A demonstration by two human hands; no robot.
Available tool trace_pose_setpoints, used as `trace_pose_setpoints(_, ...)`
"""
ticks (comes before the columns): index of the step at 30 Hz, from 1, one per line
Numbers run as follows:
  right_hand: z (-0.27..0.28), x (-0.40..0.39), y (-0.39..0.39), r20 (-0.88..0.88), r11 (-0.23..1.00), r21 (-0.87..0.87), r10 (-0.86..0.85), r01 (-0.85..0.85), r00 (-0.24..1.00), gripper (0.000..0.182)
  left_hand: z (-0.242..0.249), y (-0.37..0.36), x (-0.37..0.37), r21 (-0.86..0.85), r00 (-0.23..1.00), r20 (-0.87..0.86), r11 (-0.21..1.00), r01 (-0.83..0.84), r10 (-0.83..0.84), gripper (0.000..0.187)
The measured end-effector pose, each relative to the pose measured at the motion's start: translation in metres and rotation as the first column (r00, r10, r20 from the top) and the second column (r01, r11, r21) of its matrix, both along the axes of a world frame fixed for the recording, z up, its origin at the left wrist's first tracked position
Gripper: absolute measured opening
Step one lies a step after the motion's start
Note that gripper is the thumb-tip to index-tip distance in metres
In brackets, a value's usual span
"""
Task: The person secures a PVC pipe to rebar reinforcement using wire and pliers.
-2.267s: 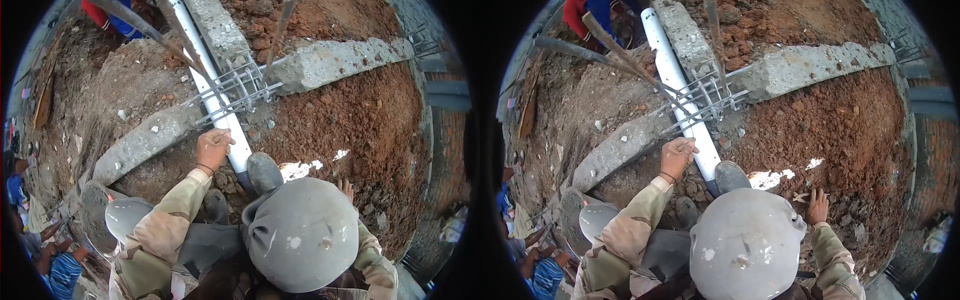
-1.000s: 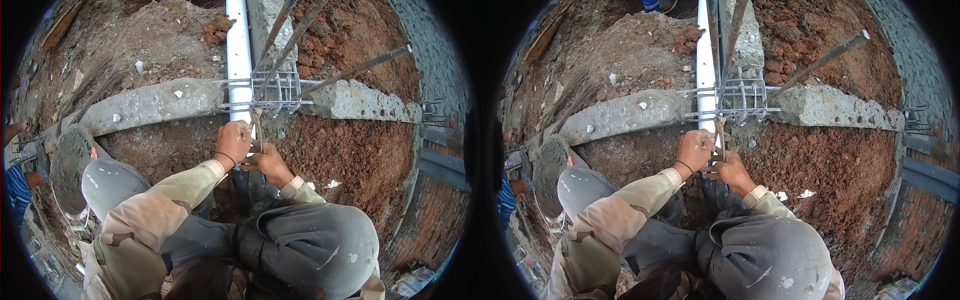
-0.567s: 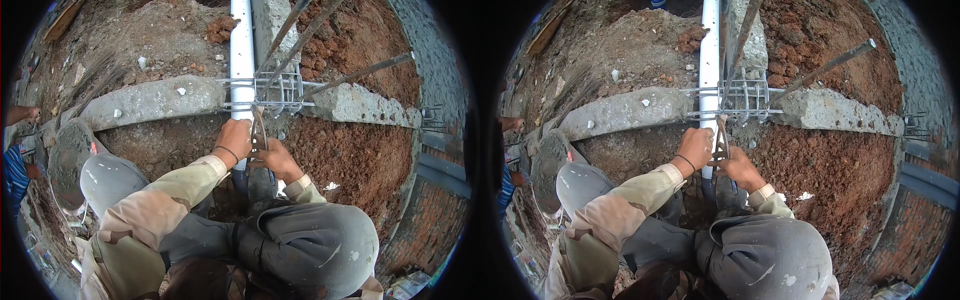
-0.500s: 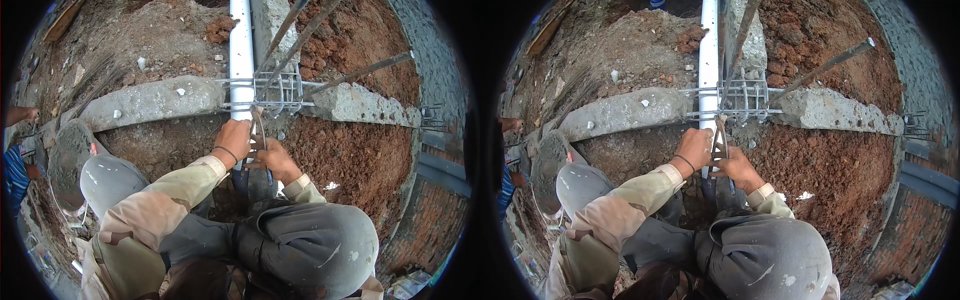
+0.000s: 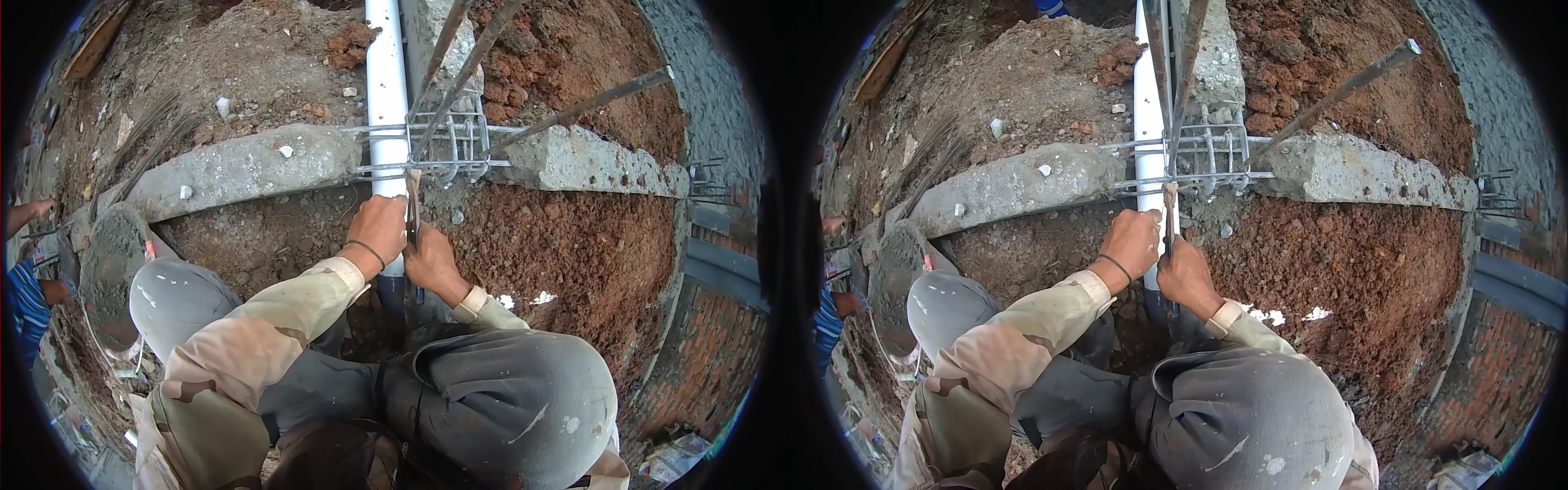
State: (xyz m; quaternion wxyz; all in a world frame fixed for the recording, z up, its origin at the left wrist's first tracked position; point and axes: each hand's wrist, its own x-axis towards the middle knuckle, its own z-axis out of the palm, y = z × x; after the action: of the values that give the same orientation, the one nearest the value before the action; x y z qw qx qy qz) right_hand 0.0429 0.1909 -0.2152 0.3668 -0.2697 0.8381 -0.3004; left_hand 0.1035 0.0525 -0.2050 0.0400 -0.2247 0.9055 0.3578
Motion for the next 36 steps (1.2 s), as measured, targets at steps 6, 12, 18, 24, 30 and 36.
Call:
trace_pose_setpoints(6,0.002,-0.002,-0.001,-0.026,0.998,-0.023,-0.053,0.053,0.998,0.026,-0.003,-0.001,0.0,0.012,1.0,-0.019,1.0,-0.009,0.009,0.008)
trace_pose_setpoints(12,0.003,-0.018,0.014,0.467,0.98,-0.077,-0.126,0.183,0.875,0.025,-0.006,-0.006,0.004,-0.016,0.995,-0.095,0.999,-0.039,0.037,0.01)
trace_pose_setpoints(18,-0.006,-0.001,0.024,0.964,0.767,-0.116,-0.065,0.631,0.257,0.018,-0.021,-0.013,-0.01,0.775,0.794,0.469,0.251,-0.58,0.387,0.048)
trace_pose_setpoints(24,-0.02,-0.003,0.029,0.987,0.72,-0.126,0.159,0.682,0.015,0.018,-0.048,0.016,-0.041,0.928,0.833,0.37,-0.209,-0.308,0.412,0.027)
trace_pose_setpoints(30,-0.016,0.002,0.029,0.519,0.809,-0.445,-0.115,0.383,0.847,0.029,-0.059,0.035,-0.044,0.96,0.828,0.212,0.049,-0.276,0.518,0.026)
trace_pose_setpoints(36,0.012,0.005,0.039,-0.433,0.998,0.068,0.033,-0.004,0.901,0.032,-0.057,0.046,-0.052,0.835,0.787,0.219,0.307,-0.457,0.577,0.026)
